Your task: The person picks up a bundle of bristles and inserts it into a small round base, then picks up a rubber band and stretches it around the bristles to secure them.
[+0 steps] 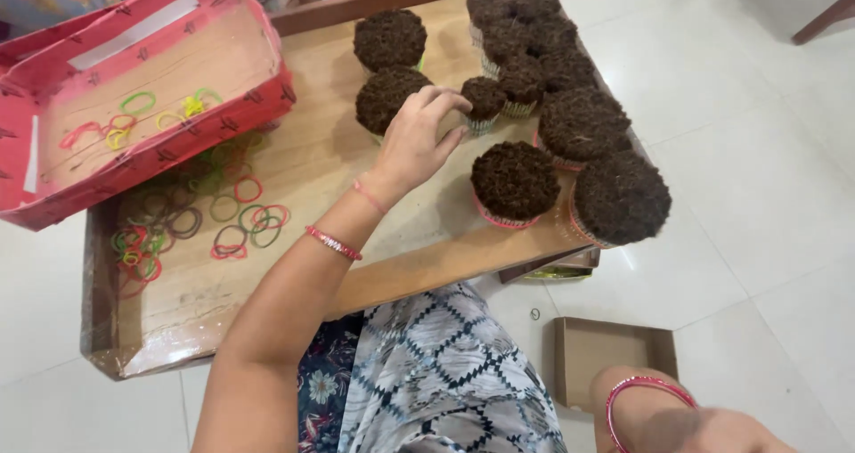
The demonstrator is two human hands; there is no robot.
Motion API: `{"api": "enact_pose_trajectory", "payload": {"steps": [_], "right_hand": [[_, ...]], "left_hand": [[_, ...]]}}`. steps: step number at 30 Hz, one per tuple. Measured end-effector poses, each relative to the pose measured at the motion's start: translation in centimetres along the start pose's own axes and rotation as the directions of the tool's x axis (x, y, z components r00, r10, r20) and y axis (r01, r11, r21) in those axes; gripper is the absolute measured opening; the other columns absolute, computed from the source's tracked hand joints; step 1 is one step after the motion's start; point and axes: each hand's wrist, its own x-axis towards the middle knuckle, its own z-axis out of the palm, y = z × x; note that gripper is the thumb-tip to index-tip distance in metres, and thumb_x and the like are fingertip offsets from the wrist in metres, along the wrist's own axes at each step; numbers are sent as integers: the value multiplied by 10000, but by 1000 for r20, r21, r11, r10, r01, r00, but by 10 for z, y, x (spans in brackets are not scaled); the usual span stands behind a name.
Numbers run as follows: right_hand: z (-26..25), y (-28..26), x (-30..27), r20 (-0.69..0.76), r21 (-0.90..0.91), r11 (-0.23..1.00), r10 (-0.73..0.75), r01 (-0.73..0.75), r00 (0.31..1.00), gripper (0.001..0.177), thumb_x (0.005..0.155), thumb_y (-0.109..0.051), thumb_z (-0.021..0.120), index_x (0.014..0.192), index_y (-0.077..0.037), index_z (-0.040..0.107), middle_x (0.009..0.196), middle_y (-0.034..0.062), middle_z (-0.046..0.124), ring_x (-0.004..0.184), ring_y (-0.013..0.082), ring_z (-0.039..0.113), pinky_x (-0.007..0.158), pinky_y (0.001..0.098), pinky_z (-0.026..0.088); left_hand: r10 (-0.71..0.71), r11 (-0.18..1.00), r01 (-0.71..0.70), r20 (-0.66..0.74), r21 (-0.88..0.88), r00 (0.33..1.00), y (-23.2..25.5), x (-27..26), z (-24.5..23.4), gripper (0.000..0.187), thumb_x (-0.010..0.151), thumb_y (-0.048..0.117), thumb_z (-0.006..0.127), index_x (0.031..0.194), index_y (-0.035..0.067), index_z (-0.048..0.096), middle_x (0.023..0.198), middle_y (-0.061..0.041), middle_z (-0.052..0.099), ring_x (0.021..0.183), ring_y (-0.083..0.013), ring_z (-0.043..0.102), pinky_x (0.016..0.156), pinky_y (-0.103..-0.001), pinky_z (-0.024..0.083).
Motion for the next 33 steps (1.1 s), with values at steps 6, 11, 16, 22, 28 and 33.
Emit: {"api": "enact_pose_trajectory", "payload": {"steps": [6, 11, 16, 22, 28, 33], "right_hand": [[-2, 107, -74, -205, -397, 894, 136, -209, 969, 151, 891, -71, 737, 985, -5, 638, 862, 102, 693, 681, 141, 680, 586, 254, 534], [-16, 158, -84, -113, -536, 793, 272, -289, 956, 215, 842, -68, 815, 1002, -36, 675, 911, 81, 694, 793, 189, 699, 667, 290, 567], [10, 186, -42, 15, -682, 719, 193, -131, 981, 403, 774, -139, 892, 1101, -48, 674, 1166, 108, 630, 1144, 291, 621, 963, 434, 547], [34, 217, -5, 109, -833, 553, 209, -25, 972, 987, 618, -500, 864, 1391, -3, 505, 1423, 233, 494, 1355, 411, 430, 1142, 540, 353], [23, 215, -4, 160, -803, 588, 375, -101, 913, 841, 721, -306, 851, 1425, -10, 499, 1421, 175, 519, 1347, 393, 447, 1158, 526, 359], [16, 204, -14, 181, -779, 620, 366, -94, 913, 766, 747, -312, 835, 1388, -17, 536, 1400, 171, 542, 1321, 381, 475, 1120, 499, 393]], "left_hand": [[-43, 848, 22, 28, 529, 999, 3, 31, 28, 817, 641, 135, 765, 1396, 61, 460, 1398, -274, 462, 1360, -478, 333, 1101, -638, 245], [11, 747, -40, 48, 663, 999, -49, 5, 6, 736, 790, -21, 667, 1491, 112, 487, 1470, -229, 470, 1448, -417, 328, 1188, -632, 182], [12, 741, 4, -19, 672, 1000, -33, 25, 8, 550, 898, 9, 674, 1428, 71, 540, 1504, -220, 472, 1462, -397, 366, 1232, -590, 241], [359, 933, -354, 153, -57, 921, -2, 115, 63, 483, 883, 47, 656, 1359, 40, 575, 1456, -154, 509, 1370, -366, 465, 1156, -450, 410], [446, 895, -434, 269, -105, 854, 3, 172, 123, 387, 924, 44, 558, 1288, 112, 669, 1332, -78, 639, 1277, -301, 527, 1113, -443, 397], [394, 899, -435, 339, 52, 855, -8, 155, 113, 255, 939, 139, 571, 1118, 127, 751, 1160, -52, 696, 1114, -287, 567, 983, -437, 421]]}}
